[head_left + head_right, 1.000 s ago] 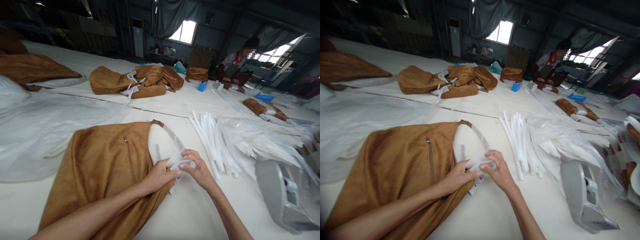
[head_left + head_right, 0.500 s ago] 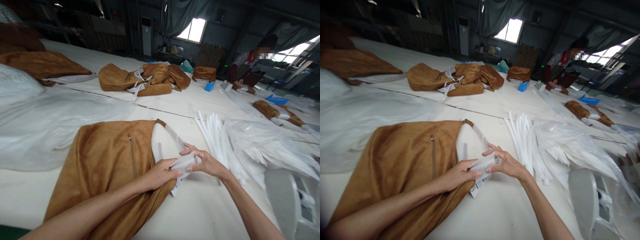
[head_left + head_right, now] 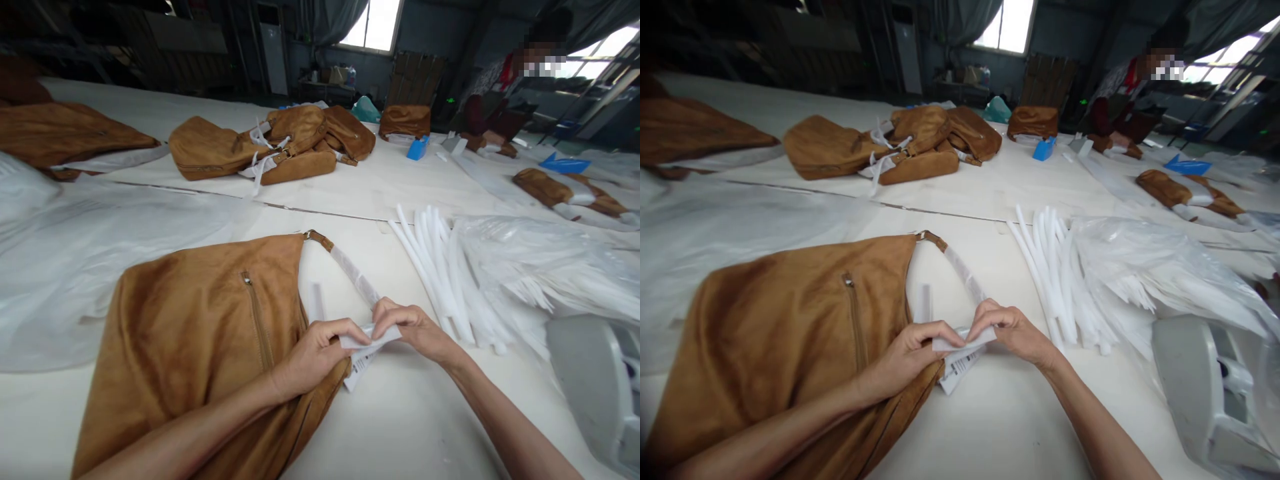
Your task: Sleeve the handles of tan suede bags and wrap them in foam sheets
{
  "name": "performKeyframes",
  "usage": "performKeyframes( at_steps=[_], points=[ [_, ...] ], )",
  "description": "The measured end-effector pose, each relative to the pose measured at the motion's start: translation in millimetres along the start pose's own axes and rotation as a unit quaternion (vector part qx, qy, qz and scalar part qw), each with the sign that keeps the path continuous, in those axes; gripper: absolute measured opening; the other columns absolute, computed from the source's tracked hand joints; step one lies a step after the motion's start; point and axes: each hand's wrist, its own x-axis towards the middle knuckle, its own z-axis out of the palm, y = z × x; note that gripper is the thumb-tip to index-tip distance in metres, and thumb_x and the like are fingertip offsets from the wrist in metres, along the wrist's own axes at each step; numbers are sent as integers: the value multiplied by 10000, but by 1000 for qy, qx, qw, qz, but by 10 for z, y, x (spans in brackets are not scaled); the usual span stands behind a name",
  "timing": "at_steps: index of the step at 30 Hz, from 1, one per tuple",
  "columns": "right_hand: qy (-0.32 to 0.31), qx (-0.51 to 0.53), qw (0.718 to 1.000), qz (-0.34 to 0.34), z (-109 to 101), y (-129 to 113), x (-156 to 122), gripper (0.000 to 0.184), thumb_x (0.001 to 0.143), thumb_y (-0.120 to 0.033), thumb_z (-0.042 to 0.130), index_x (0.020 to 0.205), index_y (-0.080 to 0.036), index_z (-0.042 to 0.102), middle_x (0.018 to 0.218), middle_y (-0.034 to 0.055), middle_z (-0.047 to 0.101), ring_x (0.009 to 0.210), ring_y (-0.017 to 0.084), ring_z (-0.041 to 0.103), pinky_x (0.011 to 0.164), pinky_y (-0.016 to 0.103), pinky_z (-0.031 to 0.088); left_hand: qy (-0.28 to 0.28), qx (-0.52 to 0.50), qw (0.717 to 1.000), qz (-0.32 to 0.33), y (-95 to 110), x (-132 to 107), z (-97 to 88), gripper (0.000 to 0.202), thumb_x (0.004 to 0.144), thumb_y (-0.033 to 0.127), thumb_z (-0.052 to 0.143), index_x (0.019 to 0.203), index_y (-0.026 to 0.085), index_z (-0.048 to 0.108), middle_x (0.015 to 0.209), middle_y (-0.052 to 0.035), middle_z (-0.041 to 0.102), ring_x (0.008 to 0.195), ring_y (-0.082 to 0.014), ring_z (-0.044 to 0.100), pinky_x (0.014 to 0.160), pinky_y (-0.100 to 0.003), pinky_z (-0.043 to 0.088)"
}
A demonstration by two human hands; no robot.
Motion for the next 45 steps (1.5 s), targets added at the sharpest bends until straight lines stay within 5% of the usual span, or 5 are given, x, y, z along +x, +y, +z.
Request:
performKeyframes(
  at_steps=[13,22,27,31,45],
  points=[
    [28,-23,999,-24,83,-103,59,350,866,-517,604,737,-240,773,893,54,557,885,216,554,842,381,474,-15,-107,988,-109,10,17,-82,564,840,486,639,1309,215,483,783,12,633,675,-166,555,644,-249,405],
    [49,-80,993,-66,118,-199,169,222,857,-330,598,733,-245,762,820,34,619,917,211,578,914,377,465,-104,-64,981,-147,77,76,-91,562,831,640,590,869,93,711,697,-72,647,586,-154,532,561,-243,403],
    [256,-82,960,-80,373,-123,78,338,802,-370,705,1123,-266,681,1124,43,628,1144,217,542,1039,388,404,-51,-68,985,-148,63,22,-51,575,800,670,618,897,108,686,632,-29,600,522,-127,506,517,-217,377],
    [481,21,877,11,768,57,-36,302,744,-434,738,891,-215,590,890,16,606,888,199,590,794,334,494,-32,-90,985,-147,66,4,-48,563,802,653,632,914,103,677,661,-31,597,540,-126,518,519,-213,377],
    [491,114,862,43,1209,46,120,296,661,-336,746,779,-217,502,710,-54,476,640,130,480,607,263,427,-44,-108,991,-70,83,14,-39,390,878,525,616,902,138,655,799,-31,619,743,-163,525,705,-250,448]
  ],
)
